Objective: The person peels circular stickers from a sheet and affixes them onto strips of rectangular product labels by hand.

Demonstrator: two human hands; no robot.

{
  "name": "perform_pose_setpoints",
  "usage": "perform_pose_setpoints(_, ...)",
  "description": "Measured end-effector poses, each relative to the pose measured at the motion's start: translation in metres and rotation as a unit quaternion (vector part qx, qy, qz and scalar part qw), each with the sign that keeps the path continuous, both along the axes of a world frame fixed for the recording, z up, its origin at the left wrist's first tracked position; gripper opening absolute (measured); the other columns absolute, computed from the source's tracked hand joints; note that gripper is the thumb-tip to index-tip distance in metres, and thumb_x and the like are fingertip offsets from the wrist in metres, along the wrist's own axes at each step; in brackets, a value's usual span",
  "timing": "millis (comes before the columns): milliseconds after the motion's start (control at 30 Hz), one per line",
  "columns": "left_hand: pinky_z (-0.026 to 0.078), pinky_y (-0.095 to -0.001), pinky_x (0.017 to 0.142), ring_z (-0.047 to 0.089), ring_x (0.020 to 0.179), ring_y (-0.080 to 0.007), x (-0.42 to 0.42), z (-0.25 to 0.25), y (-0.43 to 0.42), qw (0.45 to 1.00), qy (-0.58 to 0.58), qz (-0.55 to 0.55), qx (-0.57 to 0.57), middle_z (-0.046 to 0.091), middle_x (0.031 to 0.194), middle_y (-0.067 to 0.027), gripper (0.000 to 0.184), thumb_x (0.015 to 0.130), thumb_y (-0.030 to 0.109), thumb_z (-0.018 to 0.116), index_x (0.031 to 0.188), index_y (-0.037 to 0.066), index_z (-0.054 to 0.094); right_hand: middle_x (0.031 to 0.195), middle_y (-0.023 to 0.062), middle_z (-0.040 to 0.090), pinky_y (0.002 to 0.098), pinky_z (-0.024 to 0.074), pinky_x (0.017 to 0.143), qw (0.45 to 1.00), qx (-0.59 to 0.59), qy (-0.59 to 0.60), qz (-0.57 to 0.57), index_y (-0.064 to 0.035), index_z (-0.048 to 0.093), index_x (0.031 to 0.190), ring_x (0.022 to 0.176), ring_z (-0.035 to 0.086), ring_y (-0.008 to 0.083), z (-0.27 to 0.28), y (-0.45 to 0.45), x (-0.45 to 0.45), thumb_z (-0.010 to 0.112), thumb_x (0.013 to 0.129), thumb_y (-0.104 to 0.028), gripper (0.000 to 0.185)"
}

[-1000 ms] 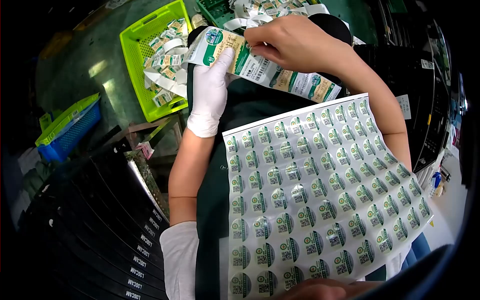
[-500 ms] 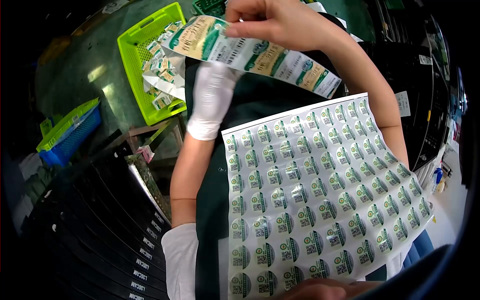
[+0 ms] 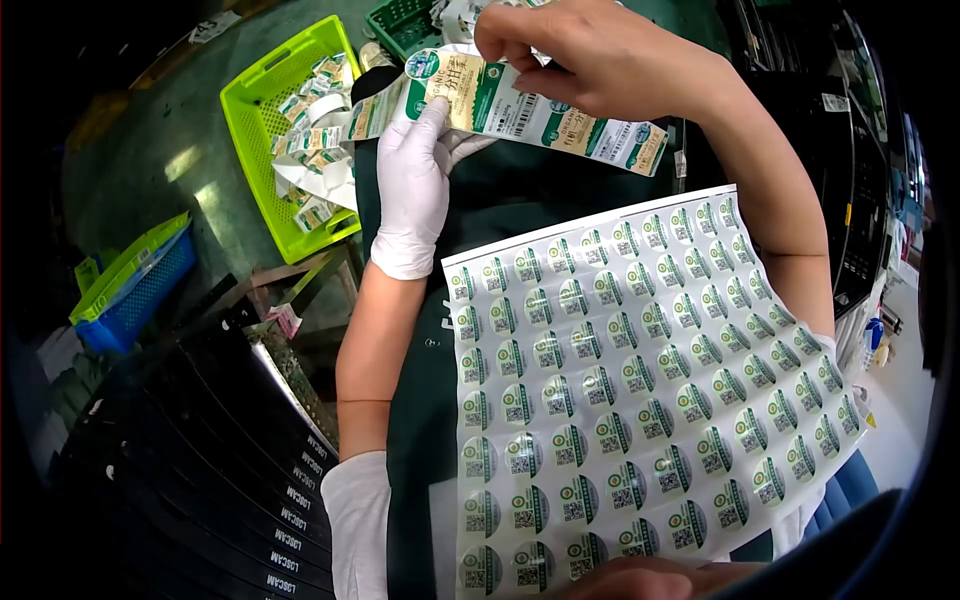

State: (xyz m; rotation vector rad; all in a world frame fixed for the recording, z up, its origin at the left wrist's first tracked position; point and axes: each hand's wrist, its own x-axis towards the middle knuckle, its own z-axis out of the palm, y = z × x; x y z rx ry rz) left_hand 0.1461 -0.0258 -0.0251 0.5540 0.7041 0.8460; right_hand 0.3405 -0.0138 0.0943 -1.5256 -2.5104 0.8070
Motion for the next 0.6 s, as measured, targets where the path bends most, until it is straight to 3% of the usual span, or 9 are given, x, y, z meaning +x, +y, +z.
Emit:
perform_pose_setpoints(100, 0.056, -0.0354, 0.08, 0.065, 0.095, -0.0219, 0.002, -0.002, -0.002, 1.0, 0.002, 0.014, -0.001, 0.062, 0.109, -0.0137, 0.027, 0.096, 0.012, 0.045, 0.116, -0.004, 0.053, 0.073, 0.0164, 0.061, 0.0445, 0.047, 0.062, 1.0, 0.021, -0.003, 0.016, -0.0032, 0.051, 0.097, 0.072, 0.062, 0.0366, 0.001, 0.0, -0.003, 0.057, 0.08, -0.009, 0.018)
perform_pose_setpoints(200, 0.055, -0.0344, 0.082, 0.063, 0.098, -0.022, 0.001, -0.001, -0.004, 1.0, -0.003, 0.0, 0.004, 0.061, 0.112, -0.0131, 0.028, 0.097, 0.012, 0.045, 0.119, -0.003, 0.051, 0.078, 0.0176, 0.063, 0.0441, 0.0487, 0.065, 0.994, -0.057, -0.092, -0.007, -0.0034, 0.052, 0.1, 0.077, 0.063, 0.0365, 0.011, 0.006, -0.015, 0.059, 0.081, -0.011, 0.022)
perform_pose_setpoints(300, 0.052, -0.0365, 0.087, 0.062, 0.102, -0.0227, 0.002, -0.003, -0.004, 0.999, -0.017, 0.014, 0.039, 0.061, 0.114, -0.0125, 0.03, 0.097, 0.013, 0.044, 0.123, -0.001, 0.05, 0.084, 0.018, 0.065, 0.0435, 0.0498, 0.07, 0.997, 0.036, -0.029, -0.063, -0.0038, 0.052, 0.106, 0.081, 0.064, 0.0365, -0.021, 0.01, -0.006, 0.064, 0.081, -0.016, 0.031)
perform_pose_setpoints(367, 0.049, -0.0391, 0.092, 0.061, 0.105, -0.0231, -0.002, -0.008, -0.001, 0.999, -0.027, 0.002, 0.045, 0.059, 0.118, -0.0123, 0.031, 0.098, 0.016, 0.044, 0.125, 0.001, 0.05, 0.091, 0.016, 0.066, 0.0414, 0.0496, 0.074, 0.98, 0.169, -0.03, -0.106, -0.0027, 0.054, 0.11, 0.086, 0.064, 0.0348, -0.024, 0.007, 0.002, 0.069, 0.08, -0.028, 0.041)
perform_pose_setpoints(467, 0.048, -0.04, 0.093, 0.06, 0.108, -0.0232, -0.003, -0.007, 0.0, 0.997, -0.045, 0.012, 0.065, 0.058, 0.12, -0.0124, 0.034, 0.099, 0.019, 0.044, 0.128, 0.002, 0.049, 0.09, 0.0139, 0.067, 0.0369, 0.0496, 0.076, 0.994, -0.02, 0.025, -0.103, -0.0042, 0.062, 0.105, 0.084, 0.064, 0.0311, -0.014, 0.012, 0.008, 0.066, 0.084, -0.04, 0.042)
perform_pose_setpoints(500, 0.046, -0.041, 0.096, 0.058, 0.11, -0.0239, -0.003, -0.011, -0.001, 0.995, -0.067, 0.011, 0.068, 0.056, 0.123, -0.0129, 0.036, 0.099, 0.02, 0.045, 0.129, 0.001, 0.046, 0.083, 0.0128, 0.066, 0.0365, 0.0486, 0.073, 0.993, -0.083, 0.051, -0.069, -0.0034, 0.064, 0.095, 0.079, 0.064, 0.0298, 0.001, 0.008, 0.004, 0.064, 0.085, -0.034, 0.032)
perform_pose_setpoints(600, 0.037, -0.0449, 0.105, 0.054, 0.115, -0.026, 0.005, -0.007, -0.01, 0.988, -0.137, 0.008, 0.066, 0.051, 0.129, -0.0139, 0.046, 0.098, 0.026, 0.046, 0.135, 0.0, 0.037, 0.073, 0.0138, 0.062, 0.0371, 0.0453, 0.064, 0.991, -0.068, 0.112, -0.039, 0.0006, 0.061, 0.086, 0.066, 0.059, 0.0252, -0.024, 0.009, -0.004, 0.062, 0.085, -0.023, 0.023)
